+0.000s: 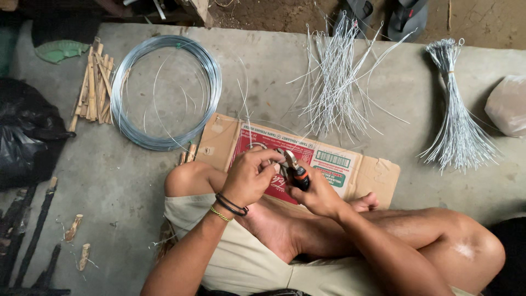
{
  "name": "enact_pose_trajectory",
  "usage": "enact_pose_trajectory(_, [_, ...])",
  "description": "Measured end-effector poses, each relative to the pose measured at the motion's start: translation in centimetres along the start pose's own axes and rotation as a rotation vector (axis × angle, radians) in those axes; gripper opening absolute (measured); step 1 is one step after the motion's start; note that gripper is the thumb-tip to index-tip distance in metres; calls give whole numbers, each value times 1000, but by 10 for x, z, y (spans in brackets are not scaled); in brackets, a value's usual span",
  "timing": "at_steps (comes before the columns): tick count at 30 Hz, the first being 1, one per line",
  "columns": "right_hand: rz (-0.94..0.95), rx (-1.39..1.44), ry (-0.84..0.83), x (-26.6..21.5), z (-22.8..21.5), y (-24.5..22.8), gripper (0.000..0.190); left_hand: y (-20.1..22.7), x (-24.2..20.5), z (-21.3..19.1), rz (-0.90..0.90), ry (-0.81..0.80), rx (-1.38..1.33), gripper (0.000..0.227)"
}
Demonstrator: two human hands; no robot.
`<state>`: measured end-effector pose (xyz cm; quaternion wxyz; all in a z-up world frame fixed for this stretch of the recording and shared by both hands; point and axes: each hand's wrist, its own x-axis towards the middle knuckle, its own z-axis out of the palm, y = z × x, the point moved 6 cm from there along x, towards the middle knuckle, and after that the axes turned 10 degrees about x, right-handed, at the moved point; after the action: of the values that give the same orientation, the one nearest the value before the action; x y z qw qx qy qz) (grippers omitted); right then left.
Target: The person sits on the floor and repeatedly cuts, bends, and twists metal wire using pliers to form small loops. They handle the wire by hand and with pliers, placing finished pieces aside on a cardboard box.
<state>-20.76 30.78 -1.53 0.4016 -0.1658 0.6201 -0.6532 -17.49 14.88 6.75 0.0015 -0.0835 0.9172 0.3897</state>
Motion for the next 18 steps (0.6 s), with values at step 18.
enact_pose_trajectory(18, [-378,-875,-21,12,18,42,56,34,-12,4,355,75,692,13])
